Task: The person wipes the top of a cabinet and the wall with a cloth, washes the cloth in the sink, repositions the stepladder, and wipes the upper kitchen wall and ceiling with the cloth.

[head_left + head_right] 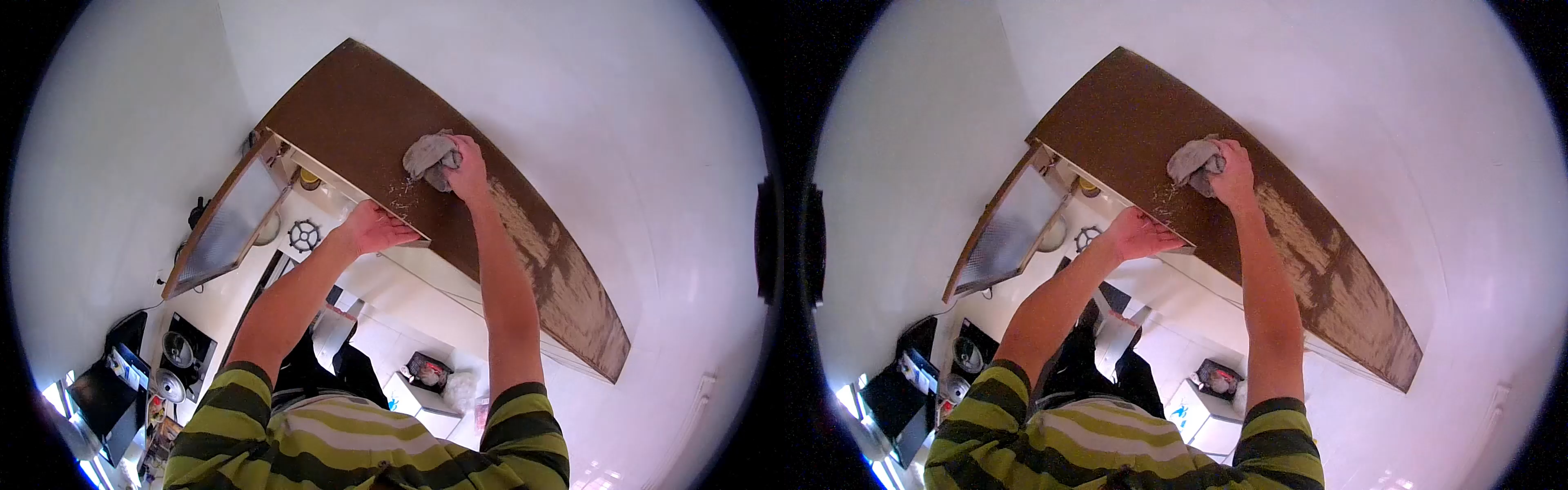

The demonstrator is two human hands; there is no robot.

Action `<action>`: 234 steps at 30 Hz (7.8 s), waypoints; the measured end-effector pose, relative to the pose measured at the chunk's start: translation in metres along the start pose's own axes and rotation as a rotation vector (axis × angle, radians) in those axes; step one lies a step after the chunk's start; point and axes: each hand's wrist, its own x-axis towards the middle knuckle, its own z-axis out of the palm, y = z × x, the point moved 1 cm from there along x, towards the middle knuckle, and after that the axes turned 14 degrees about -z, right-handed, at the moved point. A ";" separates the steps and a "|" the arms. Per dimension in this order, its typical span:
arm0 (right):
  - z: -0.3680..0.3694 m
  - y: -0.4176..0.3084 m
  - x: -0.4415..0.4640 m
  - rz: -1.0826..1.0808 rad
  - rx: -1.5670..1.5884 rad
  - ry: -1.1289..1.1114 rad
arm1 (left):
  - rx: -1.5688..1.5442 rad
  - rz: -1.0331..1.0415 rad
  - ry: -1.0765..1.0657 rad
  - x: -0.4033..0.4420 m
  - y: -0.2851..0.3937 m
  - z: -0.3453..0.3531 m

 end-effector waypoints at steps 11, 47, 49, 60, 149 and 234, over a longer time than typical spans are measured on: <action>0.013 -0.078 -0.057 -0.117 0.141 -0.111 | 0.014 0.015 -0.061 0.007 -0.001 -0.004; -0.004 -0.075 -0.044 0.075 -0.170 -0.056 | -0.013 -0.013 -0.099 0.007 -0.010 0.000; 0.002 -0.070 -0.040 0.135 -0.311 -0.020 | 0.059 -0.051 -0.007 0.009 -0.006 -0.004; 0.001 -0.040 -0.023 0.107 -0.189 0.035 | 0.044 0.018 0.056 -0.005 0.011 -0.011; 0.058 -0.119 0.011 0.032 0.234 -0.230 | -0.025 0.320 0.035 -0.065 0.077 -0.055; 0.020 -0.205 -0.640 1.184 0.272 -0.283 | -0.220 0.689 -0.331 -0.268 -0.044 -0.153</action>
